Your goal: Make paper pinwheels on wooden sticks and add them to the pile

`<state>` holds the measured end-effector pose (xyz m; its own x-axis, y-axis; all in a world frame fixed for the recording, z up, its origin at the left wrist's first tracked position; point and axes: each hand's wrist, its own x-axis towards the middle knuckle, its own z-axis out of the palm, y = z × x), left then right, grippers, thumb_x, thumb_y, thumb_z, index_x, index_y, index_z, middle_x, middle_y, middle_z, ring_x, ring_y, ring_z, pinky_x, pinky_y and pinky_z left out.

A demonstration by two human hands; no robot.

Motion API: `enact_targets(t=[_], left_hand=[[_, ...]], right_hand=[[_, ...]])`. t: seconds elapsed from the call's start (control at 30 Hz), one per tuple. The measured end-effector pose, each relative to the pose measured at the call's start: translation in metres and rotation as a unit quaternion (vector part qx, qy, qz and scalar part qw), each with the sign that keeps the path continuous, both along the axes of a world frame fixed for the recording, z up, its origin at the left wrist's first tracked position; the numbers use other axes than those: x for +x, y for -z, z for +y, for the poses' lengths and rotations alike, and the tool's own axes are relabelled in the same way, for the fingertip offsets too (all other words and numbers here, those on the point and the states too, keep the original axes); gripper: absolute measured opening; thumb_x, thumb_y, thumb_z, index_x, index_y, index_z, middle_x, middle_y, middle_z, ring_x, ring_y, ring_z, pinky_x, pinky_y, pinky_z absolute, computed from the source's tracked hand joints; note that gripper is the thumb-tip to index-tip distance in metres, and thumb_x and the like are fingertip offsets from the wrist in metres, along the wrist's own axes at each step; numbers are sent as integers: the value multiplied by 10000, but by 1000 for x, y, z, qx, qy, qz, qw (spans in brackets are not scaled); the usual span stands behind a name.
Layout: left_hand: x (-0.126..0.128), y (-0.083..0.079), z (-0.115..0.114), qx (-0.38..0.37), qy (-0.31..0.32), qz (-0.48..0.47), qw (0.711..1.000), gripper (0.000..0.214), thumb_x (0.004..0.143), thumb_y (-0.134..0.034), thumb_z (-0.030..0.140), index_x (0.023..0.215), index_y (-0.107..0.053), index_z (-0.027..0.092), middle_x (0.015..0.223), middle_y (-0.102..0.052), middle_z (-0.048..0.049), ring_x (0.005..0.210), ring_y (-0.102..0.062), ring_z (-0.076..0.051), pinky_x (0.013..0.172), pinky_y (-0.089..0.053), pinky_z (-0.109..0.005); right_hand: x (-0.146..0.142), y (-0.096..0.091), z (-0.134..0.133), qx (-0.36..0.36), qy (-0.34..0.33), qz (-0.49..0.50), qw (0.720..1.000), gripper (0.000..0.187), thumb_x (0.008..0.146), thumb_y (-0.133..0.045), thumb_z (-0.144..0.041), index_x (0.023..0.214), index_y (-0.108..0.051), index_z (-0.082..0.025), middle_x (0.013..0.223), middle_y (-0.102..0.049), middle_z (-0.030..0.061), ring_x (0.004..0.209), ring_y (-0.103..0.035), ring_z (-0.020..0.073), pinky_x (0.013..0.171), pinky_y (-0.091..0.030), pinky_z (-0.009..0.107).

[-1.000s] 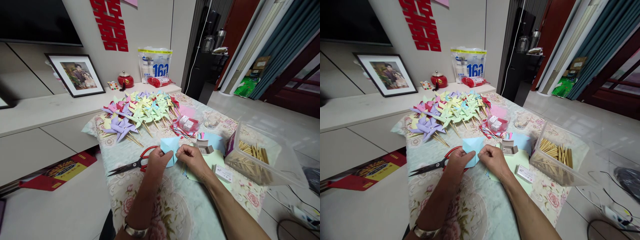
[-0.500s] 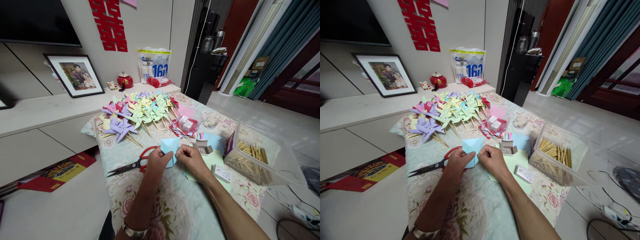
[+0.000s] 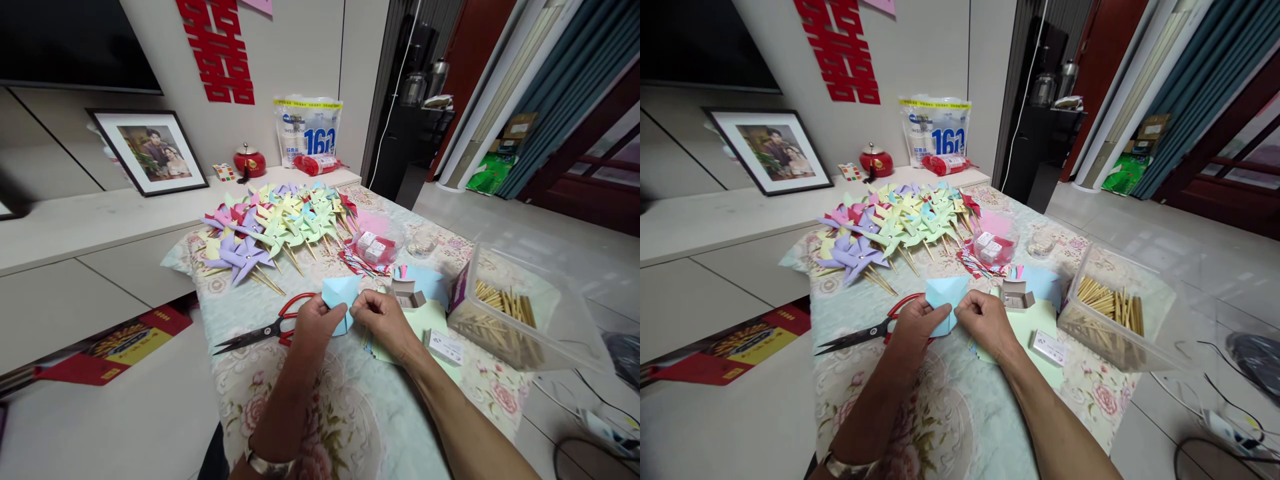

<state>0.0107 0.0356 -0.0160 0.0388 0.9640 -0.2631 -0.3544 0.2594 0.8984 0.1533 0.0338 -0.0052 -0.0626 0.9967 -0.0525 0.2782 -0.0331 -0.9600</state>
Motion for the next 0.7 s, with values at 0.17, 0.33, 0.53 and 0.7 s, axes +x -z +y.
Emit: enact_targets(t=[0.17,0.33,0.53,0.7], left_hand=[[0,0,0,3,3,13,1000,256,586,-798,245,803,-736,123,600,-697,-1,471,-575,-121,471,-469,-222],[0,-1,0,1,1,15,1000,261,584,-787,236,811,-739,115,599,-699,-4,493,-588,-121,496,-474,-214],[-3,2,1,8,12,21,1000,207,615,-757,241,775,-726,113,596,-695,-6,479,-572,-115,509,-486,-222],[-10,0,2,-10,59,20,998,252,622,-764,286,795,-731,105,601,-696,-24,481,-571,-123,469,-452,-212]], right_hand=[[1,1,0,-5,0,6,1000,172,693,-609,-357,646,-573,-195,613,-517,-31,582,-412,131,578,-329,272],[1,2,0,-4,-3,8,1000,168,707,-614,-351,651,-575,-196,616,-514,-35,581,-412,128,582,-338,270],[4,0,0,0,-15,33,999,227,731,-682,-385,654,-590,-192,621,-515,-36,586,-416,126,584,-339,267],[19,-1,5,96,70,124,985,232,779,-726,-421,766,-673,-196,671,-557,-27,615,-457,132,597,-363,269]])
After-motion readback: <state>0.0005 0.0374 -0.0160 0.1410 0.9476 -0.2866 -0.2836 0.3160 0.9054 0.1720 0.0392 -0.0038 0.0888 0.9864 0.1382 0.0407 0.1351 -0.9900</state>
